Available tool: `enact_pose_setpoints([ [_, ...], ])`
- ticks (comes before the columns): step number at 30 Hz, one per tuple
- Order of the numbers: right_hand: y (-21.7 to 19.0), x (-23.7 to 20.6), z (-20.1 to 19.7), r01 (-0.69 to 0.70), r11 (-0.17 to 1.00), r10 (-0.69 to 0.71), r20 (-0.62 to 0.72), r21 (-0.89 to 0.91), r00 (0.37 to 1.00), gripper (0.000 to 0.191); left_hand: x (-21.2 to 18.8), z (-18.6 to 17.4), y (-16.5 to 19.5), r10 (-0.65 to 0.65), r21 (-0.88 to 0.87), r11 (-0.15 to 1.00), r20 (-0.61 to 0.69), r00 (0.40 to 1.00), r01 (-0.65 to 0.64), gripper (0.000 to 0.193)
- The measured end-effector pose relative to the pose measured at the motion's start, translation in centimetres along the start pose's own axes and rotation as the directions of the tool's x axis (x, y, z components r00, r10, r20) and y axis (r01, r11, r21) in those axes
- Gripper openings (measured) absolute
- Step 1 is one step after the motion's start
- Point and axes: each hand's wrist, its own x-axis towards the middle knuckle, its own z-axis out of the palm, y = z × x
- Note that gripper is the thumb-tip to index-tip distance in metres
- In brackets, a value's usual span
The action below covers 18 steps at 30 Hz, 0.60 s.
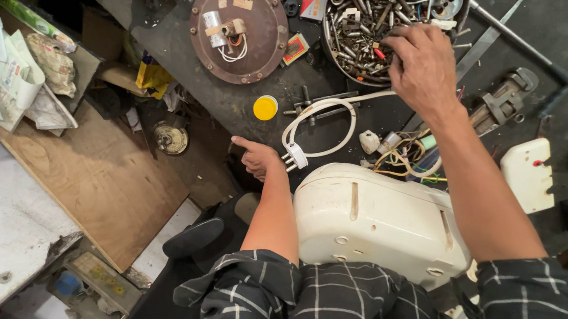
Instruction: The person retrieves currency from a drawer, then handles a white appliance casing, turning it over and using a screwdriver to remove screws from the bottom. They place the casing on the workbench and continue to manipulate it while searching for parts.
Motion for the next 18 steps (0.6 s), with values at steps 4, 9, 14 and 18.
enact_pose_setpoints([
  [4,-0.1,1.9,1.3,0.003,0.998,-0.005,0.038,0.064,0.999,0.026,-0.1,0.0,0.1,-0.006,-0.017,1.000,-0.023,1.000,0.005,0.102],
  [9,-1.6,2.8,2.7,0.077,0.990,-0.070,0.061,-0.120,0.996,0.039,0.0,0.0,0.1,-0.012,-0.015,1.000,-0.035,0.999,0.012,0.102],
  [14,-2.6,0.9,2.4,0.086,0.989,-0.060,0.212,-0.116,0.975,0.047,-0.1,-0.1,0.1,-0.011,-0.027,1.000,-0.024,1.000,0.010,0.103],
  [18,-1.6,0.3,1.3,0.008,0.994,0.026,0.310,-0.110,0.950,0.043,0.0,-0.1,0.0,-0.012,-0.010,1.000,-0.025,1.000,0.012,0.103],
])
